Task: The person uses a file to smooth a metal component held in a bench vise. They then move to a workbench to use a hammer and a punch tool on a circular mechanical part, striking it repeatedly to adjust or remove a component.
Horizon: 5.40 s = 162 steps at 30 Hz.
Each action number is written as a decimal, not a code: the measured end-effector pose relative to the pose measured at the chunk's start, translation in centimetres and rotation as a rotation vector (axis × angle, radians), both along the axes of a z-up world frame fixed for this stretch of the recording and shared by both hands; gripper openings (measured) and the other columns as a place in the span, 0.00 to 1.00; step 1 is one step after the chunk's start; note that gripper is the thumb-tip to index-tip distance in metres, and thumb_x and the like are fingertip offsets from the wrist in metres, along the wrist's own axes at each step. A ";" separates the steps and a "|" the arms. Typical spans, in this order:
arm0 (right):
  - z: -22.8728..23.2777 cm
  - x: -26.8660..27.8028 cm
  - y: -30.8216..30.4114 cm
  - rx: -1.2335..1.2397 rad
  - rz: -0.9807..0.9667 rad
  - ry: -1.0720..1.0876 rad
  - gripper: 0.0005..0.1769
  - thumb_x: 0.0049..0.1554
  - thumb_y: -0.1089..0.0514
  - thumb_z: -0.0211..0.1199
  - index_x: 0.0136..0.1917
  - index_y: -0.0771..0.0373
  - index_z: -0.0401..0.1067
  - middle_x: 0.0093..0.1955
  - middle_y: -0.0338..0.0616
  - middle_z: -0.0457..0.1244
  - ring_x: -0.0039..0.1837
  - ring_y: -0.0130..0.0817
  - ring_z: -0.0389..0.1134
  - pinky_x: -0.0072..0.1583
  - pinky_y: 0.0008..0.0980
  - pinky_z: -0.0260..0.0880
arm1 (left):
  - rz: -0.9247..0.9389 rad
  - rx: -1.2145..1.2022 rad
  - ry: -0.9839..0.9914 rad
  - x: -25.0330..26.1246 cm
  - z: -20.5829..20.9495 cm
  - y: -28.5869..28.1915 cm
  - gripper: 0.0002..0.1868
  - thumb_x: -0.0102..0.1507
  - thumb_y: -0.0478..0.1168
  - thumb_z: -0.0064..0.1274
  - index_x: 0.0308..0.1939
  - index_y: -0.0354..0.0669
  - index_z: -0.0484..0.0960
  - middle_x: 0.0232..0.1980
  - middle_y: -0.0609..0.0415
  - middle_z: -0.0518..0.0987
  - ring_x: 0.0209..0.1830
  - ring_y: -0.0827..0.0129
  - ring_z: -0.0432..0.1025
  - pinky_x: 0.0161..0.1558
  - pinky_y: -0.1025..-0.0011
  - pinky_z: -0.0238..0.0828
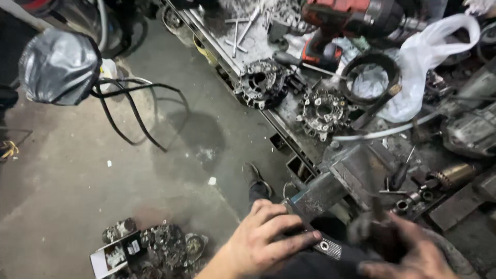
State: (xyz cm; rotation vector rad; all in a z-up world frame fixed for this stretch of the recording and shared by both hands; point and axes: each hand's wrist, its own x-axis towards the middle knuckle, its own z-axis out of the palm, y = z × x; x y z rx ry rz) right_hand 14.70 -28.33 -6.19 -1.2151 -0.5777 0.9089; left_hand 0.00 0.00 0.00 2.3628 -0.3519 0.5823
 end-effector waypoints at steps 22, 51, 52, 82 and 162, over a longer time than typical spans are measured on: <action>0.9 -1.4 4.1 -0.542 0.079 -0.031 0.26 0.26 0.63 0.89 0.42 0.65 0.90 0.33 0.43 0.83 0.37 0.32 0.79 0.44 0.34 0.81 | 0.008 0.022 0.035 -0.4 0.4 -0.7 0.17 0.60 0.46 0.66 0.51 0.47 0.85 0.50 0.54 0.80 0.47 0.62 0.76 0.53 0.55 0.61; -3.5 -6.0 3.5 -0.630 -0.374 0.216 0.19 0.41 0.69 0.80 0.47 0.73 0.82 0.36 0.49 0.76 0.36 0.36 0.72 0.44 0.31 0.74 | 0.121 -0.585 0.806 4.1 -4.8 0.2 0.11 0.65 0.34 0.50 0.51 0.37 0.76 0.39 0.51 0.84 0.34 0.63 0.78 0.39 0.69 0.76; -3.6 -6.1 3.4 -0.629 -0.377 0.227 0.19 0.41 0.69 0.80 0.47 0.73 0.82 0.36 0.49 0.76 0.36 0.36 0.72 0.44 0.31 0.74 | 0.119 -0.580 0.816 3.9 -5.1 0.2 0.11 0.65 0.34 0.50 0.51 0.37 0.76 0.39 0.51 0.84 0.34 0.63 0.78 0.39 0.69 0.76; -5.3 -4.1 4.9 -0.271 -0.046 -0.297 0.16 0.39 0.57 0.76 0.42 0.60 0.82 0.42 0.36 0.76 0.38 0.28 0.77 0.43 0.27 0.77 | 0.050 -0.548 1.134 6.1 -4.5 3.1 0.08 0.63 0.37 0.57 0.41 0.36 0.85 0.32 0.58 0.82 0.27 0.75 0.70 0.33 0.77 0.70; -4.3 -4.5 4.5 -0.391 -0.020 -0.290 0.29 0.33 0.47 0.85 0.47 0.58 0.82 0.44 0.35 0.78 0.42 0.28 0.80 0.48 0.29 0.79 | -0.174 -0.281 0.830 4.4 -4.9 4.3 0.21 0.52 0.27 0.47 0.49 0.36 0.80 0.42 0.48 0.79 0.38 0.56 0.74 0.41 0.64 0.74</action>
